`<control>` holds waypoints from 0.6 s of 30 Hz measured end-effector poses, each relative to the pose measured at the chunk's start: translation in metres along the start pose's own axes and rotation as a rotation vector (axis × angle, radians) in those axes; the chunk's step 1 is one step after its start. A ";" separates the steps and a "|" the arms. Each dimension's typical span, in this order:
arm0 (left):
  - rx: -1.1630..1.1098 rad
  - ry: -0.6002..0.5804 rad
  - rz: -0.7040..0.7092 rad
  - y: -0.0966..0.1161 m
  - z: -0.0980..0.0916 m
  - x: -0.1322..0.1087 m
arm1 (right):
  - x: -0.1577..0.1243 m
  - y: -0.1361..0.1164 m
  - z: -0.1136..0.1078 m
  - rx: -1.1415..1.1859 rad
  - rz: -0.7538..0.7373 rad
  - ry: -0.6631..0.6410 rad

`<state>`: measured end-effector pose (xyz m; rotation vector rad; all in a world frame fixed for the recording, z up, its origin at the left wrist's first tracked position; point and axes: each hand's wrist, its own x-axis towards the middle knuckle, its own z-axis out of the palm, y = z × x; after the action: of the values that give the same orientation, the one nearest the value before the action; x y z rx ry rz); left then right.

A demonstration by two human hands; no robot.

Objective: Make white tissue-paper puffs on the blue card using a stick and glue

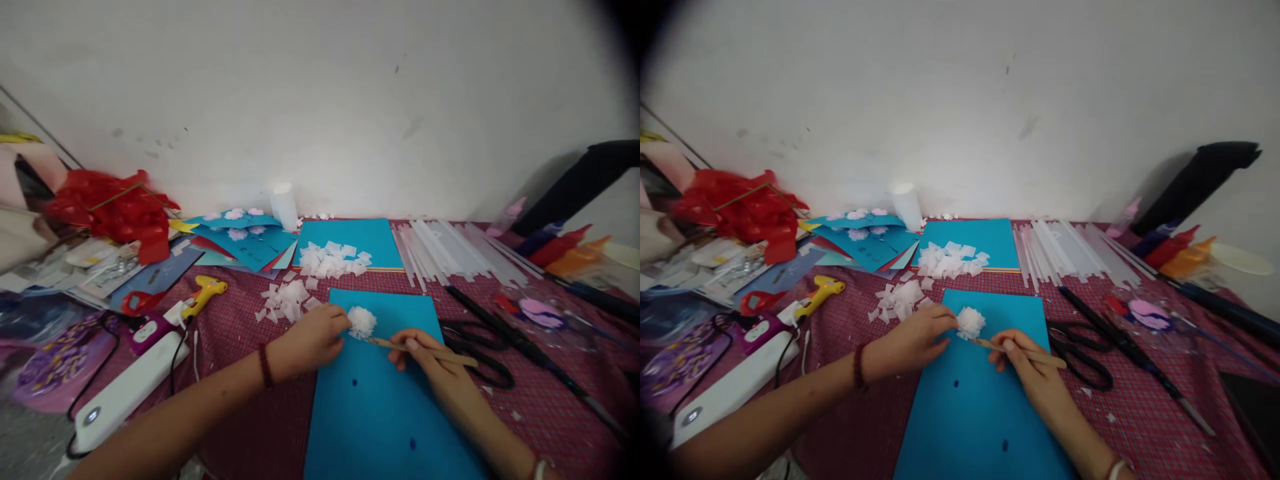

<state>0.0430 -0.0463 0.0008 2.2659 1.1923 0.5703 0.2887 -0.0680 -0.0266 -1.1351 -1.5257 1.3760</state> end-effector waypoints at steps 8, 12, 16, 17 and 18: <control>0.354 0.257 -0.395 -0.059 -0.094 0.001 | 0.002 0.000 0.004 0.052 -0.043 -0.034; 0.472 0.253 -0.431 -0.050 -0.081 0.013 | 0.002 0.001 0.005 0.057 -0.048 -0.026; 0.600 0.272 -0.445 -0.031 -0.043 0.030 | 0.002 0.002 0.005 0.065 -0.052 -0.019; 0.619 0.280 -0.456 -0.029 -0.036 0.034 | 0.002 0.002 0.005 0.067 -0.055 -0.017; 0.630 0.286 -0.468 -0.029 -0.030 0.038 | 0.002 0.002 0.005 0.069 -0.059 -0.014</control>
<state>0.0277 0.0072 0.0110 2.2894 2.2201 0.3711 0.2836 -0.0672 -0.0297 -1.0324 -1.4979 1.3893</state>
